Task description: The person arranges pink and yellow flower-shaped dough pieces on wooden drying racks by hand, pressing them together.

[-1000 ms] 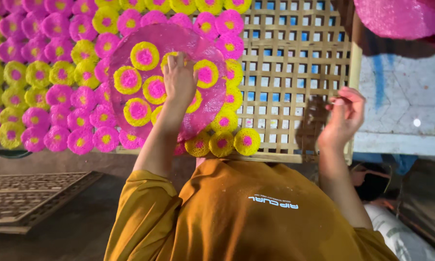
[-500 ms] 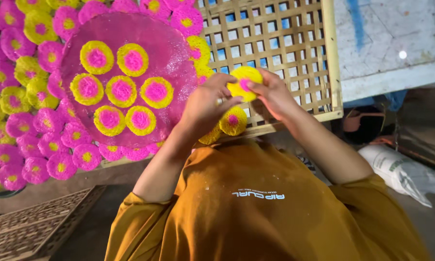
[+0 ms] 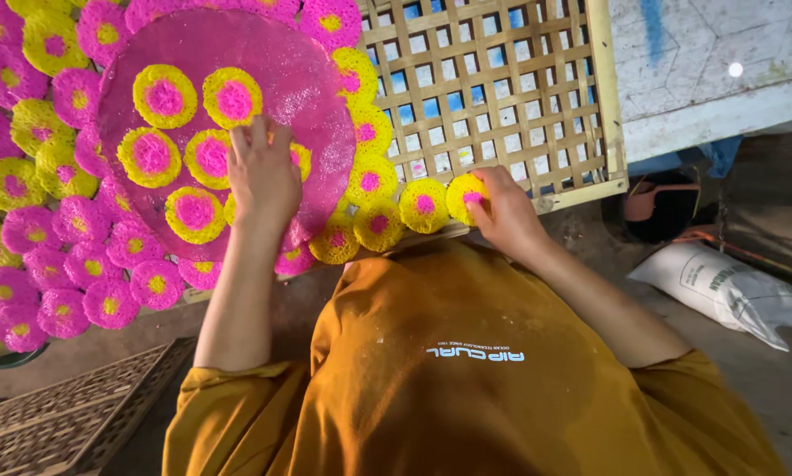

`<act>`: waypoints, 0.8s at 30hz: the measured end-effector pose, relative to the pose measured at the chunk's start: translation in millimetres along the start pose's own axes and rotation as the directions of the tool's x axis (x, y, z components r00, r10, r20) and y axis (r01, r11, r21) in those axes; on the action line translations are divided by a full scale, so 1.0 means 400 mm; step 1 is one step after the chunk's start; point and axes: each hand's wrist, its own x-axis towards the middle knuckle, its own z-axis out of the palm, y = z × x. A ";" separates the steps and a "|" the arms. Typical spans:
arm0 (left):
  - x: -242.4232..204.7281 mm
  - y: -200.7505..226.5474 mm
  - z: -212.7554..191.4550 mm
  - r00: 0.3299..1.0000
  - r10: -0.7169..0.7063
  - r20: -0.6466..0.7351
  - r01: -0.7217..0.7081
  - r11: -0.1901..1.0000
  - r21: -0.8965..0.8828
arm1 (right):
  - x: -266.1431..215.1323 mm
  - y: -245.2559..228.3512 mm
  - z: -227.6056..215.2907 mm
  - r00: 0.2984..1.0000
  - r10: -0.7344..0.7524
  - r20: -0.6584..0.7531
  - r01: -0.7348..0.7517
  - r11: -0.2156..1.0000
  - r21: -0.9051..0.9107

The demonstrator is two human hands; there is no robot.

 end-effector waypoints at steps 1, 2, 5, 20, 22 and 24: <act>0.015 -0.010 -0.017 0.998 0.065 -0.009 -0.065 0.998 0.000 | 0.001 -0.011 -0.006 1.000 0.013 -0.006 -0.014 0.998 -0.060; 0.025 -0.018 -0.036 0.991 0.130 -0.019 -0.130 0.992 0.001 | 0.000 -0.022 -0.013 1.000 0.027 -0.012 -0.028 0.992 -0.120; 0.028 -0.034 -0.110 0.981 0.185 0.052 -0.176 0.975 -0.134 | -0.009 -0.051 -0.030 0.982 -0.106 -0.157 0.059 0.959 -0.276; -0.130 0.141 -0.122 0.995 0.001 -0.097 -0.035 0.935 -0.353 | -0.036 0.087 0.065 0.880 0.410 0.240 -0.370 0.277 0.887; -0.131 0.051 -0.120 0.986 -0.127 -0.107 0.106 0.977 -0.184 | -0.062 0.155 0.008 0.861 0.490 0.136 -0.376 0.433 0.819; -0.147 -0.002 -0.105 0.987 -0.144 -0.073 0.138 0.987 -0.076 | -0.076 0.200 -0.019 0.855 0.512 0.084 -0.355 0.458 0.815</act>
